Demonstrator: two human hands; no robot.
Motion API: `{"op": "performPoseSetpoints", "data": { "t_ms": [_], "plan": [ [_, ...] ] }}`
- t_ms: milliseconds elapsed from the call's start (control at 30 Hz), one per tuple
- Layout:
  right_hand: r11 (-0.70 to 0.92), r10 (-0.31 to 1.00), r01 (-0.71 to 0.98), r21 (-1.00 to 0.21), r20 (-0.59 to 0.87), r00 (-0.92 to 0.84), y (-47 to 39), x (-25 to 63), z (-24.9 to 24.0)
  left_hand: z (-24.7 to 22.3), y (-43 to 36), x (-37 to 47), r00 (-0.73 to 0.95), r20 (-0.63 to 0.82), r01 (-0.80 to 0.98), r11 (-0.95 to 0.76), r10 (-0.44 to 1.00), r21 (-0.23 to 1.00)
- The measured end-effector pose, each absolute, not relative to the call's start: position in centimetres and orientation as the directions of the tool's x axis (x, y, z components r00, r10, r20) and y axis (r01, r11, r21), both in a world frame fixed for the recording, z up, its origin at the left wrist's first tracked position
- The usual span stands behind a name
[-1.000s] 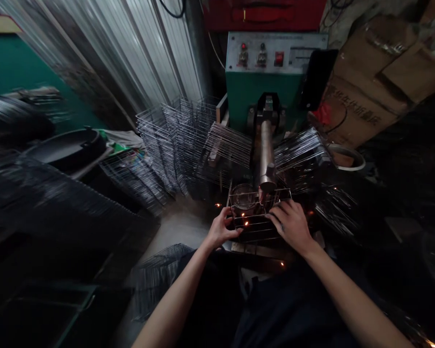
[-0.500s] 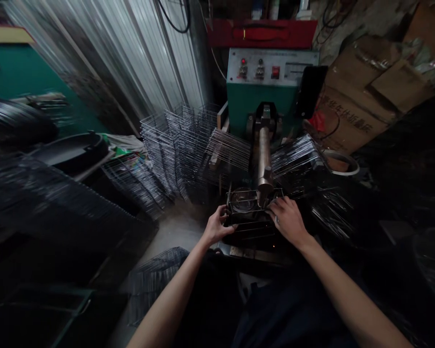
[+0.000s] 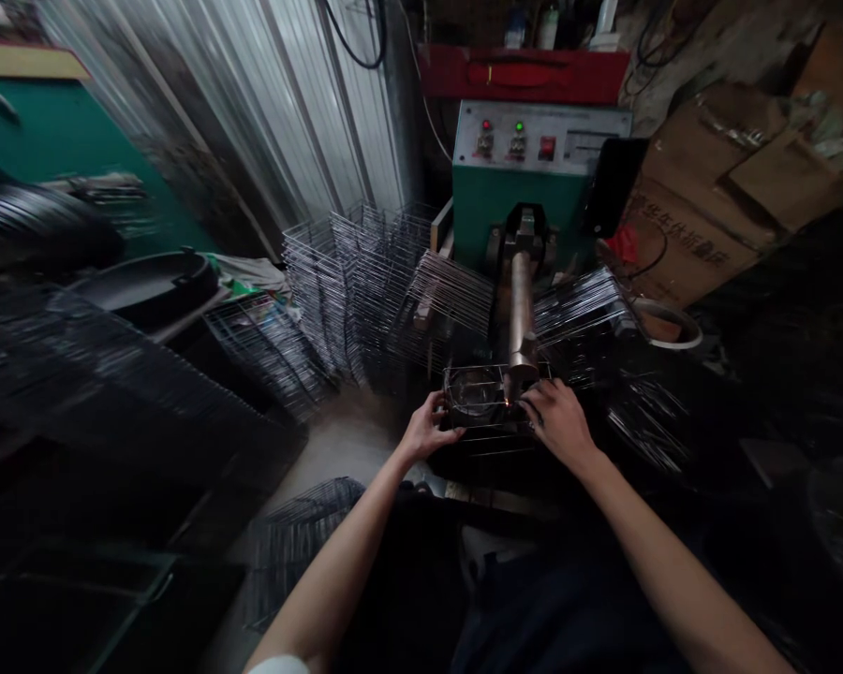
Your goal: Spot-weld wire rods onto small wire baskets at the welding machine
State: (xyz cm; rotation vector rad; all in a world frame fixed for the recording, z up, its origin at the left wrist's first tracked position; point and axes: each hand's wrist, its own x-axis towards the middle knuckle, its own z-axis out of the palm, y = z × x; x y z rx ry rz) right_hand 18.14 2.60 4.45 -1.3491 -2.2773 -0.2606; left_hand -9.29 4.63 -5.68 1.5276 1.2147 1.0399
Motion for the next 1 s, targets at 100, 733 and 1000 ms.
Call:
{"op": "performPoseSetpoints", "data": {
  "t_ms": [100, 733, 1000],
  "plan": [
    [0.536, 0.767, 0.815, -0.22, 0.529, -0.362, 2.2, 18.6, 4.7, -7.0, 4.7, -9.4, 0.192, 0.101, 0.149, -0.131, 0.976, 0.98],
    [-0.208, 0.966, -0.097, -0.973, -0.189, -0.177, -8.1, 22.8, 6.6, -3.6, -2.8, -9.0, 0.424, 0.083, 0.592, -0.346, 0.902, 0.728],
    [-0.319, 0.916, -0.058, -0.946, -0.292, -0.277, -8.2, 20.2, 4.0, 1.0, -2.5, -4.5, 0.376, 0.015, 0.865, -0.357, 0.927, 0.352]
  ]
}}
